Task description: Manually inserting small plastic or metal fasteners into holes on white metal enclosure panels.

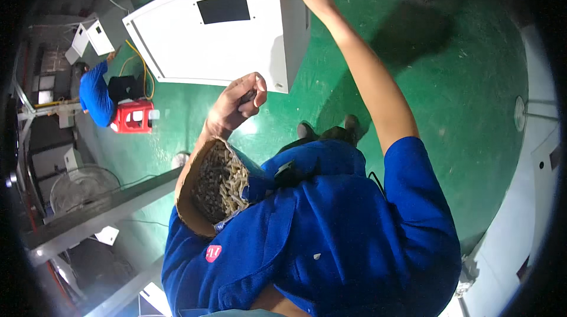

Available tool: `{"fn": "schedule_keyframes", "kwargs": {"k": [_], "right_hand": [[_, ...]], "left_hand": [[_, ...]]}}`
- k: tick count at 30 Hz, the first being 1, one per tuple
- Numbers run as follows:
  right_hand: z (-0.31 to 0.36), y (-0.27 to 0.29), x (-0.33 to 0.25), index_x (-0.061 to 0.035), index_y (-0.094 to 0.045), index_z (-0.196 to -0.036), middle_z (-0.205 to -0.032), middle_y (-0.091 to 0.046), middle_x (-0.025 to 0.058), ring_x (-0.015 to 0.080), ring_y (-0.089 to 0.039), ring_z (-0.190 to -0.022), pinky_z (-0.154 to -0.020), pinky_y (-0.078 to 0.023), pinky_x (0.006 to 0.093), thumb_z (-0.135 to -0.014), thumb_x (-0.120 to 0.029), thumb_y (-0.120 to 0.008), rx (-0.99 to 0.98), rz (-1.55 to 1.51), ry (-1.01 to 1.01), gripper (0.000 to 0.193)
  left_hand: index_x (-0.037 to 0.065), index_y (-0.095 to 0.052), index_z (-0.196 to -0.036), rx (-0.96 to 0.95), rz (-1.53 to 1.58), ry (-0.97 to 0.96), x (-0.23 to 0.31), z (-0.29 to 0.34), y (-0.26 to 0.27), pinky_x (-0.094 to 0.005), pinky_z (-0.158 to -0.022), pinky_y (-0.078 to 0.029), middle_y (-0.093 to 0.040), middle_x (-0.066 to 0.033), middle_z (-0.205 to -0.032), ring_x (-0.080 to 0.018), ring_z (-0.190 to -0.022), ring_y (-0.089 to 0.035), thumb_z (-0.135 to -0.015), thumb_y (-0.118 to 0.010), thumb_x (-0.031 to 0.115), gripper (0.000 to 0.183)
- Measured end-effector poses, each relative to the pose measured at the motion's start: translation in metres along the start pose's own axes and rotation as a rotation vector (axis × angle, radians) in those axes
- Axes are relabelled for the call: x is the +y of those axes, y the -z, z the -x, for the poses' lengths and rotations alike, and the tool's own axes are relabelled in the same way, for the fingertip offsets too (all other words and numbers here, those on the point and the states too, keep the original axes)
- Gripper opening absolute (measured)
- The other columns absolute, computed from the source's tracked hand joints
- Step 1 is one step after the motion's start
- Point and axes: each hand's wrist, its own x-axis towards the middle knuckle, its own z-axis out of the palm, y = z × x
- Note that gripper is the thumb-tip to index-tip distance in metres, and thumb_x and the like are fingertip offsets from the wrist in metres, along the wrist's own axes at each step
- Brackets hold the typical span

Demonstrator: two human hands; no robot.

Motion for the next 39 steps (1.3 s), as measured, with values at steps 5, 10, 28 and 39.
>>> {"fn": "schedule_keyframes", "kwargs": {"k": [5,10,28,39], "right_hand": [[-0.01,0.023,-0.015,-0.0032,-0.061,-0.076,-0.067,-0.059,0.0022,0.0119,-0.053,-0.063,-0.058,-0.041,0.0254,-0.086,-0.025,-0.06,-0.13,-0.023,-0.277,0.024],[0.047,0.05,-0.087,-0.0022,-0.06,-0.083,-0.072,-0.064,-0.0001,0.0089,-0.06,-0.068,-0.065,-0.049,0.0241,-0.084,-0.009,-0.065,-0.731,-0.349,-0.344,0.008],[-0.014,0.095,-0.01,0.0025,-0.064,-0.094,-0.089,-0.068,0.0081,0.0111,-0.065,-0.08,-0.072,-0.053,0.0223,-0.085,-0.004,-0.064,0.002,-0.569,-0.276,0.011],[-0.029,0.119,-0.017,-0.0029,-0.063,-0.086,-0.08,-0.065,0.0077,0.021,-0.065,-0.075,-0.064,-0.051,0.0293,-0.077,-0.002,-0.07,-0.03,-0.064,0.198,0.011]], "left_hand": [[0.008,-0.055,-0.083,-0.038,0.064,-0.054,-0.005,-0.031,-0.008,-0.018,-0.039,-0.024,-0.049,-0.0023,-0.065,-0.0042,-0.048,-0.032,-0.098,-0.044,0.033,0.031],[0.008,-0.056,-0.082,0.134,-0.014,-0.106,-0.011,-0.05,-0.026,-0.0195,-0.042,-0.024,-0.048,0.0013,-0.063,-0.0047,-0.046,-0.03,-0.1,-0.039,0.036,0.036],[-0.009,-0.041,-0.114,0.538,0.938,-0.53,-0.048,-0.051,-0.063,-0.0247,-0.062,-0.041,-0.045,-0.0146,-0.099,-0.0148,-0.077,-0.044,-0.092,-0.038,0.004,0.025],[-0.009,-0.045,-0.118,0.507,0.673,-0.563,-0.043,-0.048,-0.072,-0.0175,-0.054,-0.036,-0.049,-0.0095,-0.094,-0.0088,-0.07,-0.042,-0.096,-0.04,0.002,0.025]]}}
